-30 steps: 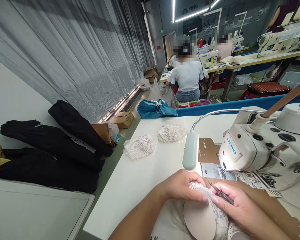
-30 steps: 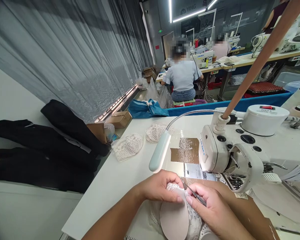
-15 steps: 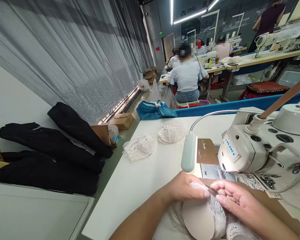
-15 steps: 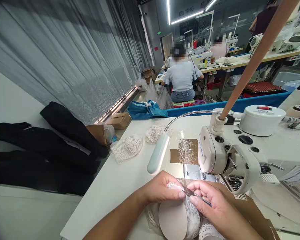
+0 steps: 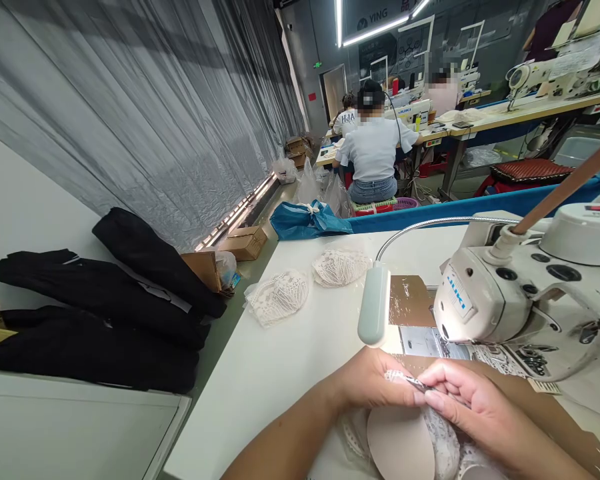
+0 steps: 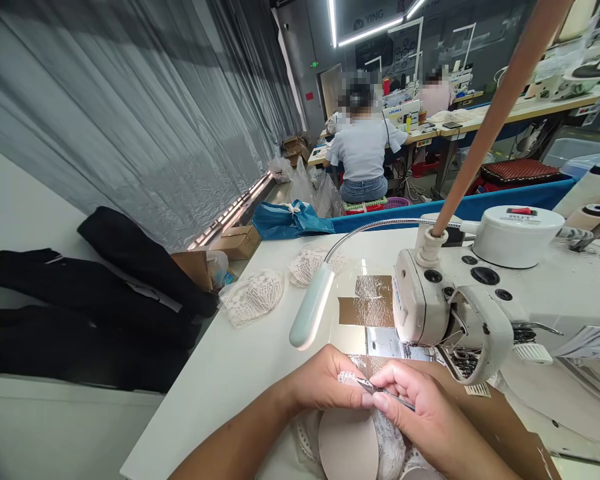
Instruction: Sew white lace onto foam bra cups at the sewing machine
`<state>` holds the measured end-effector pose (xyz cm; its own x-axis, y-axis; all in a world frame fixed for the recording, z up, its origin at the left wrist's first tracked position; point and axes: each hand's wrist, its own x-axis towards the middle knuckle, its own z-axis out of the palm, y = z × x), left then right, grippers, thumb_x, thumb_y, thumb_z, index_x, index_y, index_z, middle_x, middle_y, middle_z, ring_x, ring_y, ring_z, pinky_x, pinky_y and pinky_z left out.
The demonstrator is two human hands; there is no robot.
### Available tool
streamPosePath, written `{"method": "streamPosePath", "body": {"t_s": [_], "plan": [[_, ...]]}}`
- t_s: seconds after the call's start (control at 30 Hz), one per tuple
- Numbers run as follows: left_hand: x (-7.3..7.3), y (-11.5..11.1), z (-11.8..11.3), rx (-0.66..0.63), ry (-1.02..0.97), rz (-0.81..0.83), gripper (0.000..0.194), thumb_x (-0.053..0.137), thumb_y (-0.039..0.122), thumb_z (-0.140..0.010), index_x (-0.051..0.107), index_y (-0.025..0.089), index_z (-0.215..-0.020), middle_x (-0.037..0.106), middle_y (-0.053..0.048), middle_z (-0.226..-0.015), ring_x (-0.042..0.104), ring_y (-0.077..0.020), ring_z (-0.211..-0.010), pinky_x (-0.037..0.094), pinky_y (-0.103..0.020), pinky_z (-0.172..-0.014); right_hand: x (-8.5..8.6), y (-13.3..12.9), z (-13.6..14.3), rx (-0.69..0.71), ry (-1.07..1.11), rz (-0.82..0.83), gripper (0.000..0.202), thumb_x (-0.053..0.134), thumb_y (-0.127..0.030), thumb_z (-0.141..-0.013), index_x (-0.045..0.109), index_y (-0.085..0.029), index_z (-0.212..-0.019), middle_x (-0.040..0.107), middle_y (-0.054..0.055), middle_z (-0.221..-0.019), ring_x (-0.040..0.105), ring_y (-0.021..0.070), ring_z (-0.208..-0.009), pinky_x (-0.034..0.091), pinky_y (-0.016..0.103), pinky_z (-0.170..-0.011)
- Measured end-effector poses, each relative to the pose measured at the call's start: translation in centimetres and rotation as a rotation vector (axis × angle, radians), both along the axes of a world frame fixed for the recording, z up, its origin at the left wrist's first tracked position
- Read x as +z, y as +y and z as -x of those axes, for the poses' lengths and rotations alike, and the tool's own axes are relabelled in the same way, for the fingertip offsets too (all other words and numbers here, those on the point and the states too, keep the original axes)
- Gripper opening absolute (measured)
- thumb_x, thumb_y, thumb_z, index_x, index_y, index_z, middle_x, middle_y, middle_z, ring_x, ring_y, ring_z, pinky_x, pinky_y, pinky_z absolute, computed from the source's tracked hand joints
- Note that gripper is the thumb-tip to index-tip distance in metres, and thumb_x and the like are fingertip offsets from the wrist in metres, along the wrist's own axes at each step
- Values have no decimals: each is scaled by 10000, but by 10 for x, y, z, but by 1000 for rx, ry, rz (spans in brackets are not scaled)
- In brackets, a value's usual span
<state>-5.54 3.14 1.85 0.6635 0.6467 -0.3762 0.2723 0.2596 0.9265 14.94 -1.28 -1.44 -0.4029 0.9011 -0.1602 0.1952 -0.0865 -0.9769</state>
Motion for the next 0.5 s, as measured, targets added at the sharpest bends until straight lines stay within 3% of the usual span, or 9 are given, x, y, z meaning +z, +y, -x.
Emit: {"method": "streamPosePath", "body": {"t_s": [0.3, 0.5], "plan": [[1, 1, 1, -60, 3, -17, 554, 829, 529, -625, 429, 158, -529, 291, 67, -558, 242, -68, -550, 130, -275, -507, -4, -3, 1, 14, 53, 79, 366, 551, -595, -875, 618, -235, -892, 615, 12, -814, 581, 205, -791, 459, 343, -715], [-1, 1, 2, -46, 24, -5, 483, 808, 512, -661, 511, 146, -554, 315, 68, -543, 254, -68, -541, 148, -272, -503, -11, -4, 1, -5, 73, 80, 348, 547, -588, -875, 618, -248, -864, 608, -1, -776, 561, 190, -738, 449, 323, -664]]}}
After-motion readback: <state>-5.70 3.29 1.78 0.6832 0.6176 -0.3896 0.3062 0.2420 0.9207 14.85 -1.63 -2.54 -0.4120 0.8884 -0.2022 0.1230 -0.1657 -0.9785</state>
